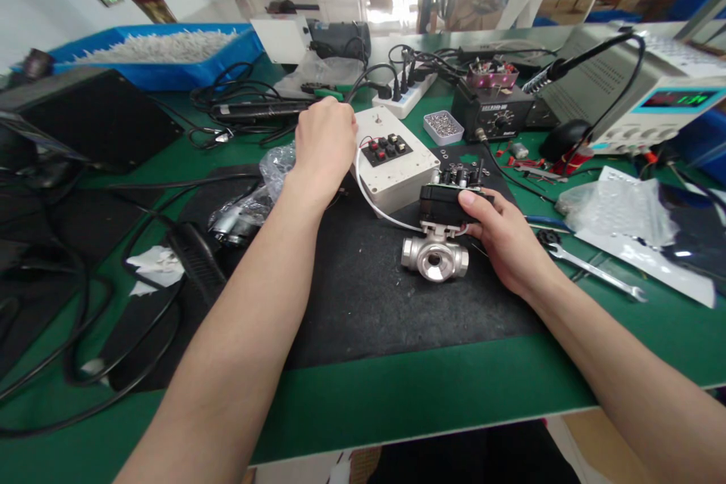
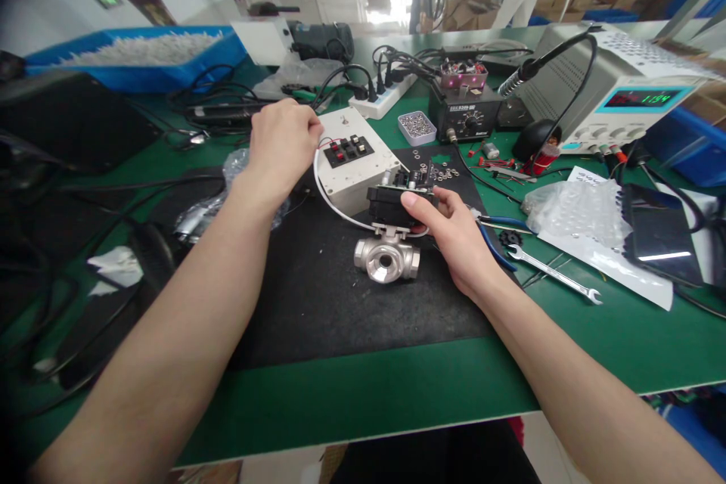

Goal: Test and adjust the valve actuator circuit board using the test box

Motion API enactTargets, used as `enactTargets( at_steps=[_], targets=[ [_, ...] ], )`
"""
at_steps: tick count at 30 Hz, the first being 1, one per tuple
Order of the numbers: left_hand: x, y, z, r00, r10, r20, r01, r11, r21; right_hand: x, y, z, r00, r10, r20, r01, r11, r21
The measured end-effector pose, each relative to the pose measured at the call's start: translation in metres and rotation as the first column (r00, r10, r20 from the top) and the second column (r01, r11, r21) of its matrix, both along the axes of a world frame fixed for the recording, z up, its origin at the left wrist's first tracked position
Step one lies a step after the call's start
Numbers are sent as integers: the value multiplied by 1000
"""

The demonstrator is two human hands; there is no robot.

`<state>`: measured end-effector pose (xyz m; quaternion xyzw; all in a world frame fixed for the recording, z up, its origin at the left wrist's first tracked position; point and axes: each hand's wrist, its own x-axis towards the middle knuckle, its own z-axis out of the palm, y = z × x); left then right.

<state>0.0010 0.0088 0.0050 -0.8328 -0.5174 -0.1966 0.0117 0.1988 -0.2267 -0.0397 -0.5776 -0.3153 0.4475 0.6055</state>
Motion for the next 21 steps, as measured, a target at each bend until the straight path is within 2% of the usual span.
enactTargets(
  at_steps=[11, 21],
  targets=[
    [1, -2, 3, 998, 26, -60, -23, 999, 44, 0, 0, 0, 1000, -5, -1, 5, 1000, -5],
    [0, 0, 2, 1000, 11, -27, -10, 1000, 7, 1, -1, 1, 1000, 3, 19, -2, 1000, -13]
  ],
)
